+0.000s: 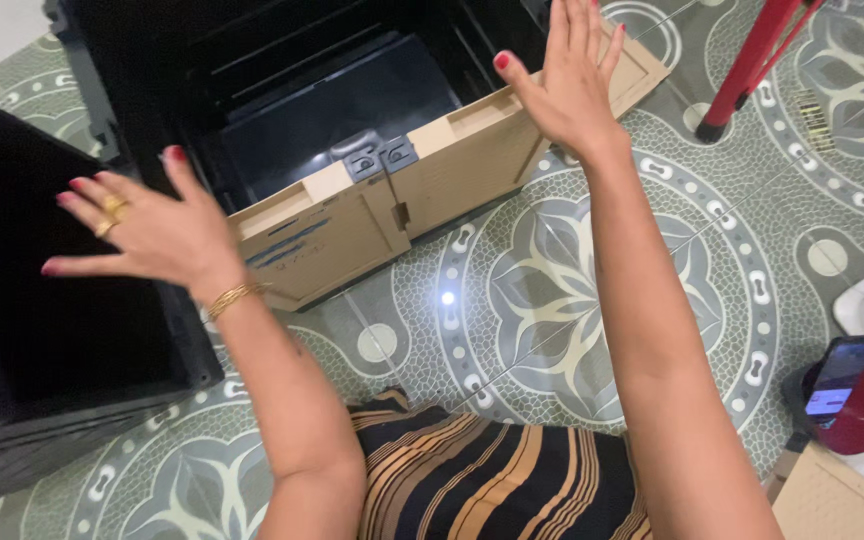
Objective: The person assembles a black plastic storage unit by inserting beige perforated panels into slots on the sides and front, then attaching a black lid. The person handles the panels and lid by hand, aligning and pressing them into place.
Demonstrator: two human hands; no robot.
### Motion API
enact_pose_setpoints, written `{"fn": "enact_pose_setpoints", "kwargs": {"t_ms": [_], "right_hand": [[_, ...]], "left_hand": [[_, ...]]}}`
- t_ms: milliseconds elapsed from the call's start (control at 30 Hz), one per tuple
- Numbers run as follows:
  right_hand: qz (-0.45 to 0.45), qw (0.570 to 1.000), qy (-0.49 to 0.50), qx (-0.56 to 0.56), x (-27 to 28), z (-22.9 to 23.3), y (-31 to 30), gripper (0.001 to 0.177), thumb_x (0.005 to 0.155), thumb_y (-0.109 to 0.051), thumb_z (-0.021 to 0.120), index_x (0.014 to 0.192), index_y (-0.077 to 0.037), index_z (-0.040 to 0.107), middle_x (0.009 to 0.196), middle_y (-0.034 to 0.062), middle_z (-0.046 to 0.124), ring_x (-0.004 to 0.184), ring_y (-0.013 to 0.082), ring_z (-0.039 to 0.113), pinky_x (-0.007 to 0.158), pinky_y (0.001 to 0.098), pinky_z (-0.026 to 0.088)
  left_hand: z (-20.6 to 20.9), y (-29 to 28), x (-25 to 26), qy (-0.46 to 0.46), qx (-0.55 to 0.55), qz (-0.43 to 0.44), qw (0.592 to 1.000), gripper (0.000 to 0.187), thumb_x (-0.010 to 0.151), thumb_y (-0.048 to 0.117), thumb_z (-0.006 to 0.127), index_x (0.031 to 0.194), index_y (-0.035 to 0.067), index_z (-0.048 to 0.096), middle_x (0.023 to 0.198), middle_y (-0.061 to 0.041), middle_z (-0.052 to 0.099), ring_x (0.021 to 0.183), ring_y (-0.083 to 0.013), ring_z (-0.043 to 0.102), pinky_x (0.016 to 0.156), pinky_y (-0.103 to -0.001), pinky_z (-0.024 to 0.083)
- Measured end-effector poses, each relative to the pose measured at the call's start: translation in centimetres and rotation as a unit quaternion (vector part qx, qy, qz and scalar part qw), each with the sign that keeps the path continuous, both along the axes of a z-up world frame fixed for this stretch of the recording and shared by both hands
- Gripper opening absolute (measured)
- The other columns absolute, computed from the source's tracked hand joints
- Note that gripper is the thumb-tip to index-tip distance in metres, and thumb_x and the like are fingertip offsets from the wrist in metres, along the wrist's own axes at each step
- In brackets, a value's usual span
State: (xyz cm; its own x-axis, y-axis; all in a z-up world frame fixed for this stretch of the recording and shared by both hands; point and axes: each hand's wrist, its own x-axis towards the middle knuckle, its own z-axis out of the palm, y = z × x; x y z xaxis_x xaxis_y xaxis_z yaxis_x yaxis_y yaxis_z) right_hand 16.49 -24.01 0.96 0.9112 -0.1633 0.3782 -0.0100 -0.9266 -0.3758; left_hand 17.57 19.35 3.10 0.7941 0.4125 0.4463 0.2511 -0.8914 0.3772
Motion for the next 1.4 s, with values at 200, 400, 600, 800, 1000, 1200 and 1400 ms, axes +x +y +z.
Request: {"fn": "enact_pose_setpoints", "kwargs": {"t_ms": [200, 400, 600, 800, 1000, 1200, 1400], "right_hand": [[-0.075, 0.965, -0.186, 0.166, 1.1, -7.6, -9.9, 0.066, 0.11, -0.041, 0.064, 0.158, -0.002, 0.04, 0.156, 0.0205, 0.048, 0.15, 0.0348, 0.042, 0.126, 0.0534, 0.027], [-0.151, 0.982, 0.002, -0.116, -0.4, -21.1, -12.0, 0.075, 0.088, -0.032, 0.077, 0.147, 0.003, 0.046, 0.155, 0.029, 0.042, 0.144, 0.0458, 0.035, 0.113, 0.0623, 0.025], [-0.192, 0.935, 0.091, -0.284, 1.3, -28.5, -12.0, 0.073, 0.085, -0.032, 0.078, 0.145, 0.001, 0.051, 0.148, 0.0242, 0.048, 0.136, 0.0384, 0.046, 0.116, 0.0572, 0.031], [-0.202, 0.904, 0.143, -0.349, -0.2, -28.6, -11.8, 0.06, 0.097, -0.03, 0.072, 0.143, 0.003, 0.052, 0.141, 0.0241, 0.054, 0.131, 0.0384, 0.048, 0.116, 0.0559, 0.031], [-0.163, 0.948, 0.122, -0.243, 0.3, -24.5, -12.1, 0.089, 0.073, -0.043, 0.077, 0.145, -0.002, 0.044, 0.148, 0.022, 0.05, 0.14, 0.0408, 0.042, 0.113, 0.0639, 0.023], [-0.168, 0.933, 0.056, -0.314, 1.9, -29.0, -14.1, 0.061, 0.095, -0.018, 0.054, 0.152, -0.001, 0.042, 0.138, 0.0251, 0.057, 0.126, 0.0354, 0.054, 0.105, 0.0582, 0.032], [-0.179, 0.895, 0.143, -0.383, -0.7, -32.7, -13.3, 0.049, 0.1, -0.013, 0.055, 0.144, 0.007, 0.055, 0.102, 0.0147, 0.067, 0.093, 0.026, 0.063, 0.083, 0.0395, 0.044]], "left_hand": [[4.1, -6.4, -1.8, 0.045, -0.043, -0.081, 0.995, 0.08, 0.107, 0.067, 0.032, 0.166, 0.013, 0.03, 0.173, -0.005, 0.018, 0.159, -0.0264, 0.005, 0.112, -0.073, -0.019], [1.8, -15.9, -3.6, 0.042, 0.049, -0.331, 0.941, 0.101, 0.091, 0.082, 0.046, 0.16, 0.01, 0.036, 0.17, -0.008, 0.021, 0.157, -0.0242, 0.009, 0.105, -0.083, -0.015], [-2.2, -19.2, -3.5, -0.02, 0.11, -0.384, 0.916, 0.1, 0.09, 0.081, 0.054, 0.156, 0.006, 0.045, 0.167, -0.013, 0.035, 0.157, -0.0273, 0.02, 0.104, -0.087, -0.01], [-3.3, -18.9, -2.7, -0.027, 0.113, -0.367, 0.923, 0.099, 0.09, 0.081, 0.057, 0.155, 0.006, 0.047, 0.164, -0.015, 0.039, 0.156, -0.0302, 0.024, 0.104, -0.087, -0.008], [-3.4, -18.6, -3.1, -0.04, 0.12, -0.348, 0.929, 0.106, 0.084, 0.08, 0.064, 0.157, 0.006, 0.045, 0.165, -0.015, 0.04, 0.155, -0.0329, 0.026, 0.104, -0.089, -0.006], [-3.5, -19.0, -2.7, -0.05, 0.127, -0.344, 0.929, 0.109, 0.08, 0.084, 0.062, 0.156, 0.007, 0.046, 0.163, -0.016, 0.041, 0.154, -0.0341, 0.028, 0.103, -0.089, -0.006], [-3.5, -18.6, -2.7, -0.04, 0.124, -0.355, 0.926, 0.108, 0.086, 0.086, 0.057, 0.157, 0.006, 0.045, 0.164, -0.018, 0.04, 0.155, -0.0346, 0.028, 0.103, -0.088, -0.008]]}}
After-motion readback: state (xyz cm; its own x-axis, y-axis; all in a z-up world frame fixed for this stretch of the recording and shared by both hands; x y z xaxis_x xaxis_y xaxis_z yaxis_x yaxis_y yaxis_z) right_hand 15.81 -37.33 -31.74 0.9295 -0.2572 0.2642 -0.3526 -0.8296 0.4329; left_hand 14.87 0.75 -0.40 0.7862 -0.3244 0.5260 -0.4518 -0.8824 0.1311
